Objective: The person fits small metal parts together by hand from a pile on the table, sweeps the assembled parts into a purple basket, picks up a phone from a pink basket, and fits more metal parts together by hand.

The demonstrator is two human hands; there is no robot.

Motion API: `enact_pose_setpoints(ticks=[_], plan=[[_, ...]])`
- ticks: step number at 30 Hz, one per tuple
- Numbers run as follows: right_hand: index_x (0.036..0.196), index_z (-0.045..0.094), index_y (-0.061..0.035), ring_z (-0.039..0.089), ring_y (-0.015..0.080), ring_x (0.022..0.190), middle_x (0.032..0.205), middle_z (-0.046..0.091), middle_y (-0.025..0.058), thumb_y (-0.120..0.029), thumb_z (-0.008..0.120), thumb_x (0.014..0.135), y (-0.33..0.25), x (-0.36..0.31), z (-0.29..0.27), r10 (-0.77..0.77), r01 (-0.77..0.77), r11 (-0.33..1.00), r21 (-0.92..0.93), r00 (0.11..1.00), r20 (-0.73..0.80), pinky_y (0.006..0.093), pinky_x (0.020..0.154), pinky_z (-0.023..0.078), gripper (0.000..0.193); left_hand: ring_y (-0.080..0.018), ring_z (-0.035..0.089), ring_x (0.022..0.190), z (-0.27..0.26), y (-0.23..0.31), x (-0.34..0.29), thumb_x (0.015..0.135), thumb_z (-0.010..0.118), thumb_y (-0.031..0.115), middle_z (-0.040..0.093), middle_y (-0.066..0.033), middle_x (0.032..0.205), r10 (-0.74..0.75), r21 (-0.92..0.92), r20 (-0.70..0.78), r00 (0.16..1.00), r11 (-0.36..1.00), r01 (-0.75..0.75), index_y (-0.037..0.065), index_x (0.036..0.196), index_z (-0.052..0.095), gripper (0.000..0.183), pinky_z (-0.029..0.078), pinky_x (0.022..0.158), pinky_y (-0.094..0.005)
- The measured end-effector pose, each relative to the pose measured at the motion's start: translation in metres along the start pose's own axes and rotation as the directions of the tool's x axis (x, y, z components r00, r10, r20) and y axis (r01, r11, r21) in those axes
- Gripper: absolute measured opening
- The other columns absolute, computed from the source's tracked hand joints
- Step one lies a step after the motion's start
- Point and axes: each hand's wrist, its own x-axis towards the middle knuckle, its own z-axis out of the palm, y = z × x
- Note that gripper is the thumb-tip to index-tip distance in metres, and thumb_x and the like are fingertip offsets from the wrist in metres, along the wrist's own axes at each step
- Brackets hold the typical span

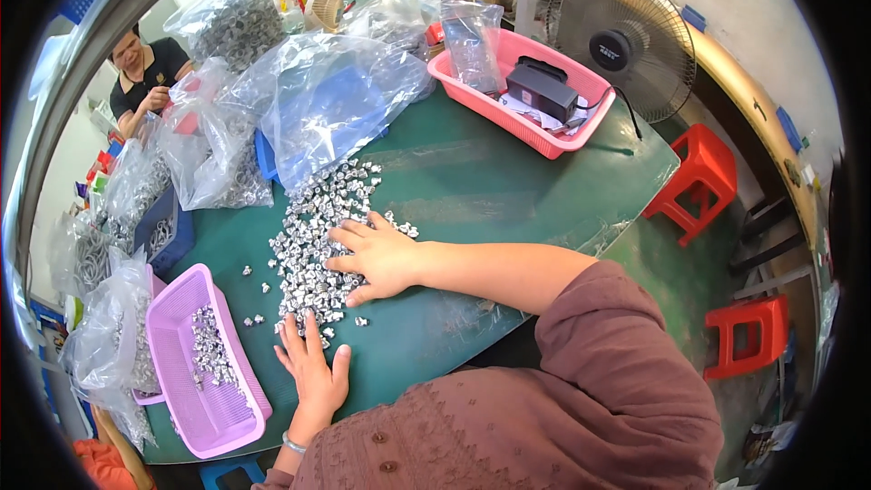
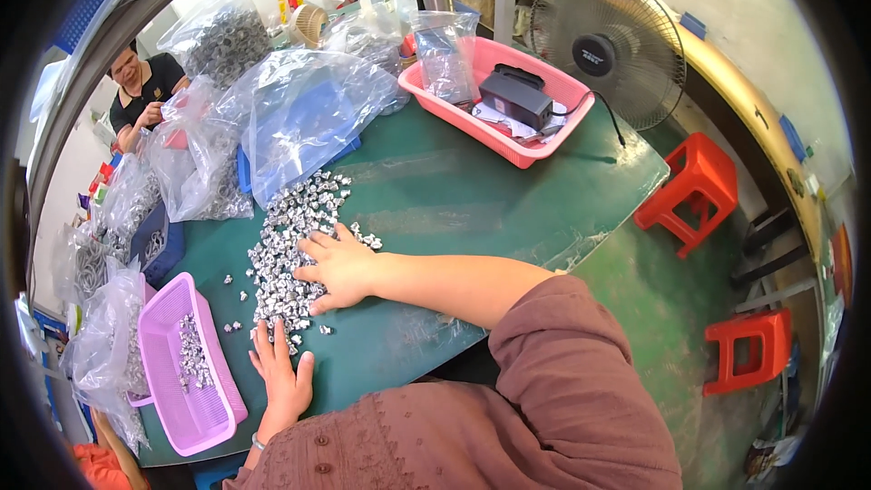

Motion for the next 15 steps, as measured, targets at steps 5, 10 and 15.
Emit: enact_pose_setpoints(ticks=[5, 10, 15], plan=[[0.134, 0.056, -0.0153, 0.034, 0.0418, 0.136, 0.146, 0.04, 0.0203, -0.053, 0.07, 0.077, -0.02, -0.008, 0.009, -0.099, 0.099, 0.995, -0.007, 0.993, -0.067, 0.0594, 0.11, 0.024, 0.07, -0.0477, 0.02, 0.141, 0.008, -0.002, 0.002, 0.088, 0.063, 0.037, 0.021, -0.0323, 0.151, 0.063, -0.081, -0.069, 0.996, 0.994, -0.068, 0.003, 0.146, 0.036, 0.073, 0.01, 0.113, -0.0616], [0.128, 0.059, -0.0147, 0.04, 0.0354, 0.132, 0.14, 0.046, 0.0152, -0.038, 0.073, 0.077, -0.032, -0.031, 0.008, -0.182, 0.184, 0.983, 0.014, 0.98, -0.077, 0.0566, 0.106, 0.03, 0.058, -0.0482, 0.025, 0.138, 0.007, 0.004, 0.004, 0.087, 0.065, 0.041, 0.025, -0.0326, 0.149, 0.169, -0.045, -0.128, 0.977, 0.983, -0.176, 0.006, 0.139, 0.048, 0.065, 0.019, 0.112, -0.0594], [0.117, 0.062, -0.013, 0.045, 0.0303, 0.126, 0.128, 0.054, 0.0094, -0.023, 0.073, 0.078, -0.03, -0.043, 0.001, -0.266, 0.271, 0.961, 0.044, 0.958, -0.103, 0.0504, 0.104, 0.033, 0.042, -0.0481, 0.029, 0.135, 0.0, 0.002, 0.001, 0.087, 0.066, 0.038, 0.03, -0.0291, 0.147, 0.18, -0.121, -0.106, 0.978, 0.974, -0.192, 0.008, 0.13, 0.057, 0.053, 0.021, 0.111, -0.0595]])
